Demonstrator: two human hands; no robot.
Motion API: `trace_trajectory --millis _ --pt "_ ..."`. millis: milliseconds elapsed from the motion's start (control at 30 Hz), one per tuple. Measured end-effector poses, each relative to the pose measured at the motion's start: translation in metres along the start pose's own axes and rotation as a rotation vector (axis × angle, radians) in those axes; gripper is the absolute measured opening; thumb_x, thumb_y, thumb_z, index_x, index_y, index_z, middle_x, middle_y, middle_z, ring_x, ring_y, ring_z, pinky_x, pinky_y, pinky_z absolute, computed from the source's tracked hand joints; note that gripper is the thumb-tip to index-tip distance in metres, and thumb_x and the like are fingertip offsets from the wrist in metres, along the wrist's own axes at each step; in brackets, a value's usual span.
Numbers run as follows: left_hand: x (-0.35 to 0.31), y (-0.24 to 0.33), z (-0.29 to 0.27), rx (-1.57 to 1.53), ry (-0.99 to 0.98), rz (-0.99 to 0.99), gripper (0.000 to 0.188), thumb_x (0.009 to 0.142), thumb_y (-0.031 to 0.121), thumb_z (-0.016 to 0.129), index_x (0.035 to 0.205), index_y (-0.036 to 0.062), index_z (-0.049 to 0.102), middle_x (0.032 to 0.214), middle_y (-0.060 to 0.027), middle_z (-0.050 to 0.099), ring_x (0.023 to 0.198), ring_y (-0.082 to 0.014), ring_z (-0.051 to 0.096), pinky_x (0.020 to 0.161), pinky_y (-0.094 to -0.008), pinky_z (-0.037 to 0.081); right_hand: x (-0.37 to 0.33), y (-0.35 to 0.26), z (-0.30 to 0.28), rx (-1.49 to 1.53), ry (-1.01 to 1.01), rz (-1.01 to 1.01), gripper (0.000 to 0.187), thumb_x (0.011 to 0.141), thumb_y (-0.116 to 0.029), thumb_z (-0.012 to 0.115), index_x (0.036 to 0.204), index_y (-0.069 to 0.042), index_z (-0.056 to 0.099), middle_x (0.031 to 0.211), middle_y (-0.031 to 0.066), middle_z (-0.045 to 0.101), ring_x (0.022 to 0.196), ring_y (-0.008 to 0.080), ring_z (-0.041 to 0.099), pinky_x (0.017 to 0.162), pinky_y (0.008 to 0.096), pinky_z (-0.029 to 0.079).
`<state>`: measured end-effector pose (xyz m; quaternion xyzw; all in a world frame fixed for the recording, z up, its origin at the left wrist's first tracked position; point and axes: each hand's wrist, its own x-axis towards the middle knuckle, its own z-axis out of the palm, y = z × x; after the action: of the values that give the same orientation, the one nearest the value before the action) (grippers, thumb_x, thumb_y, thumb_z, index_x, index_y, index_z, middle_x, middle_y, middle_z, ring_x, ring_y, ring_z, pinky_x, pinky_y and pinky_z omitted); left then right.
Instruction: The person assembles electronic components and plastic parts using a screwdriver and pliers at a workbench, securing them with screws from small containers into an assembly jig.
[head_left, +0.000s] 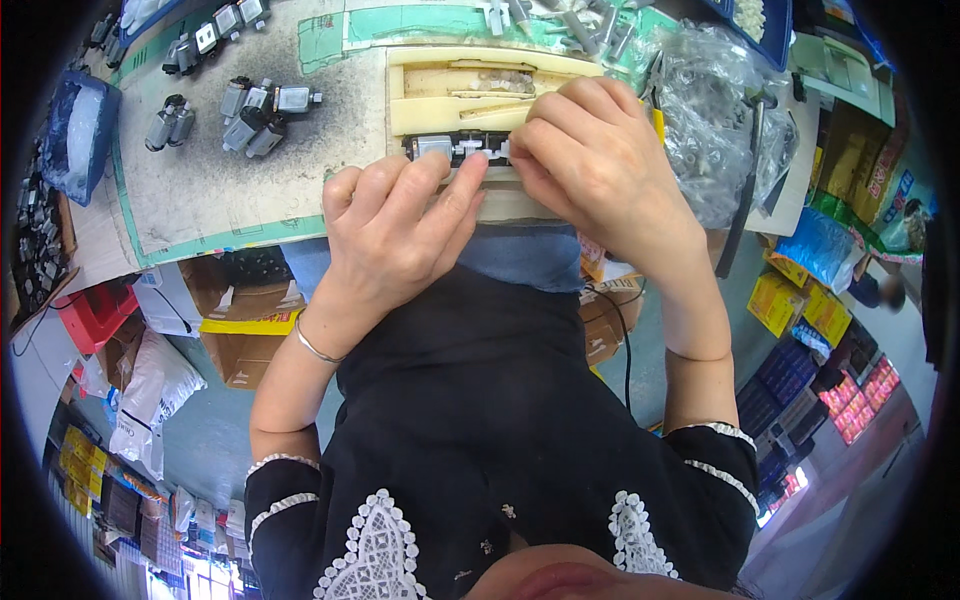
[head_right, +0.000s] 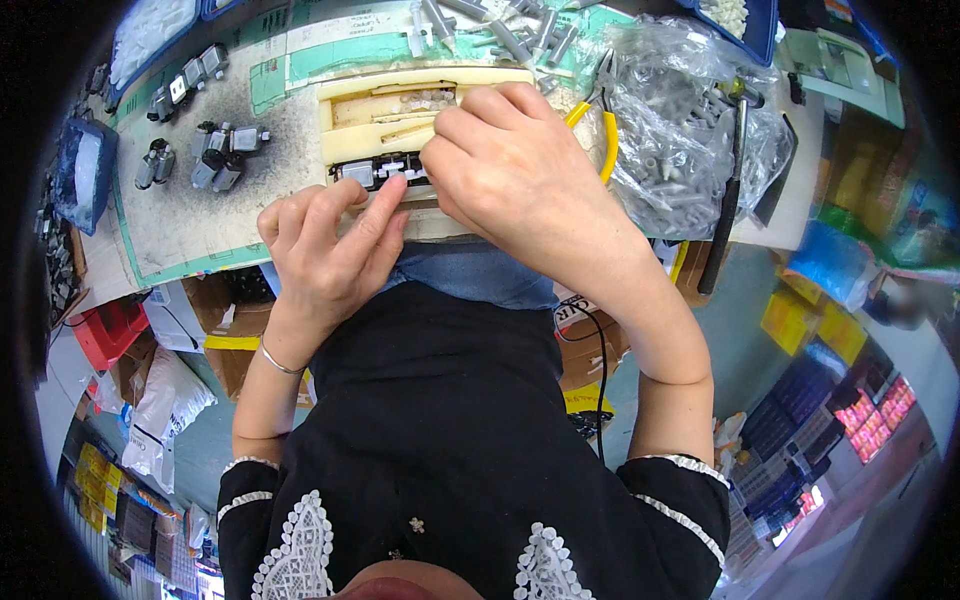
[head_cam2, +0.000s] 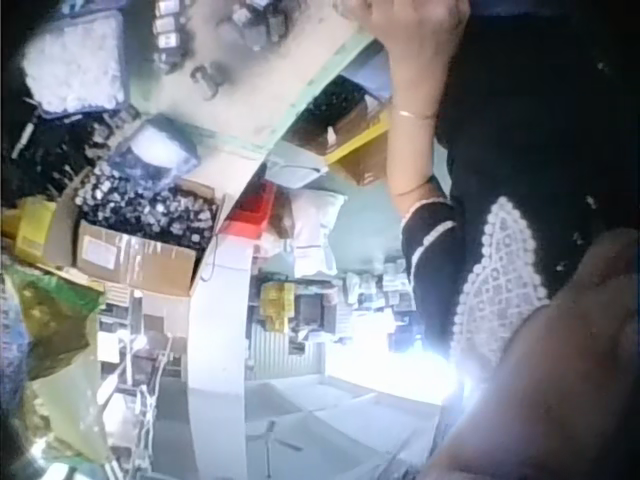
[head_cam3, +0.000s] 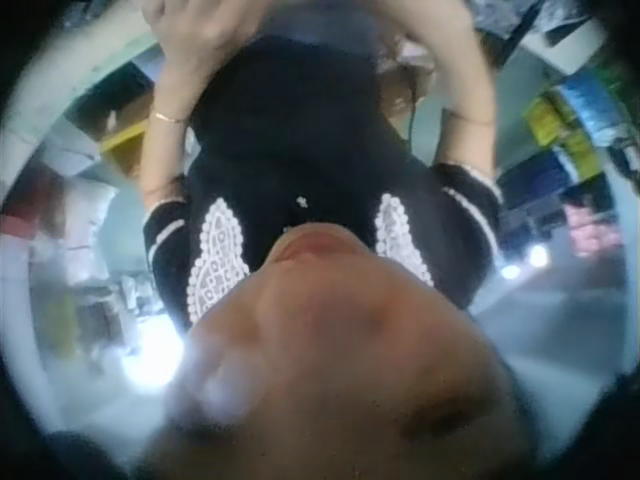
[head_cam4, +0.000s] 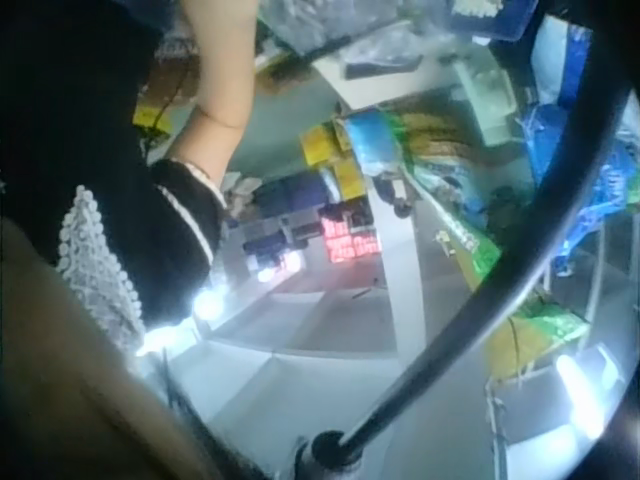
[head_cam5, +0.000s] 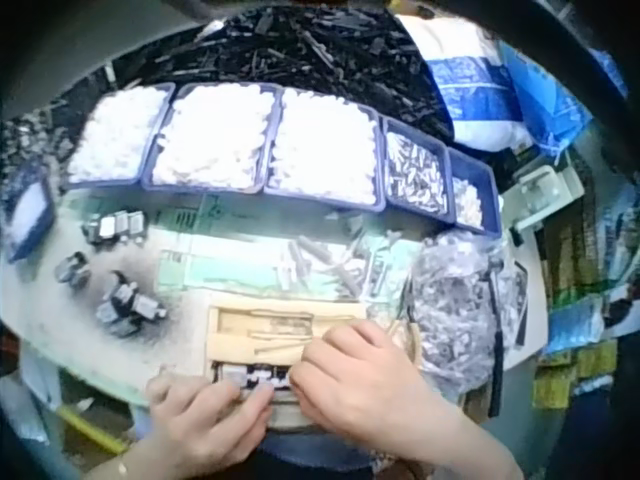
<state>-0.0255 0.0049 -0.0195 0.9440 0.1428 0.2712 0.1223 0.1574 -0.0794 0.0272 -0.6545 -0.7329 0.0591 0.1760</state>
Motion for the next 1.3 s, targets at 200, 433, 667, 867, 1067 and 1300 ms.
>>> trace_trajectory --millis 200,433,667,867,1067,1300 --pt "-0.005 0.003 0.004 0.034 0.002 0.038 0.032 0.074 0.022 0.066 0.105 0.0142 0.065 0.083 0.0058 0.051 0.070 -0.0098 0.048 0.069 -0.0285 0.030 -0.004 -0.001 -0.007 0.006 -0.106 0.005 0.009 0.068 -0.009 0.065 0.073 -0.005 0.058 0.074 0.0035 0.052 0.079 0.0205 0.053 0.076 0.0325 0.041" --pt "-0.005 0.011 0.012 0.099 -0.046 0.124 0.035 0.076 0.029 0.064 0.107 0.0134 0.065 0.077 0.0053 0.045 0.065 -0.0087 0.044 0.067 -0.0277 0.029 -0.007 -0.001 -0.003 0.110 0.012 0.127 0.017 0.067 -0.010 0.067 0.083 -0.006 0.065 0.082 0.0041 0.054 0.084 0.0213 0.053 0.079 0.0348 0.040" --pt "-0.002 0.023 0.012 0.098 -0.082 0.065 0.030 0.075 0.018 0.060 0.103 0.0071 0.065 0.068 0.0026 0.042 0.064 -0.0106 0.044 0.066 -0.0279 0.028 0.007 -0.012 -0.008 0.021 -0.050 0.075 0.015 0.062 -0.011 0.068 0.075 -0.006 0.063 0.081 0.0041 0.052 0.084 0.0211 0.053 0.080 0.0353 0.040" --pt "0.013 0.000 -0.001 -0.192 -0.047 -0.033 0.037 0.073 0.013 0.065 0.109 0.0050 0.060 0.073 -0.0020 0.052 0.067 -0.0160 0.048 0.062 -0.0325 0.032 -0.016 0.004 0.001 0.220 0.177 0.269 0.013 0.075 -0.005 0.063 0.087 -0.003 0.067 0.086 0.0089 0.059 0.081 0.0246 0.056 0.073 0.0349 0.043" --pt "0.097 -0.033 0.010 -0.111 -0.008 -0.262 0.018 0.076 0.017 0.065 0.084 0.0012 0.064 0.077 -0.0142 0.060 0.072 -0.0299 0.057 0.067 -0.0406 0.044 -0.018 0.039 -0.030 0.197 0.331 0.664 0.015 0.079 -0.011 0.064 0.088 0.000 0.065 0.084 0.0112 0.060 0.081 0.0267 0.056 0.070 0.0351 0.045" --pt "0.104 -0.046 0.014 -0.171 -0.235 -0.491 0.028 0.077 0.024 0.062 0.066 -0.0021 0.060 0.066 -0.0185 0.060 0.063 -0.0333 0.060 0.060 -0.0403 0.047 -0.025 0.058 -0.034 0.016 0.130 0.574 0.015 0.079 -0.011 0.065 0.089 0.000 0.065 0.085 0.0086 0.062 0.078 0.0198 0.058 0.064 0.0288 0.045"
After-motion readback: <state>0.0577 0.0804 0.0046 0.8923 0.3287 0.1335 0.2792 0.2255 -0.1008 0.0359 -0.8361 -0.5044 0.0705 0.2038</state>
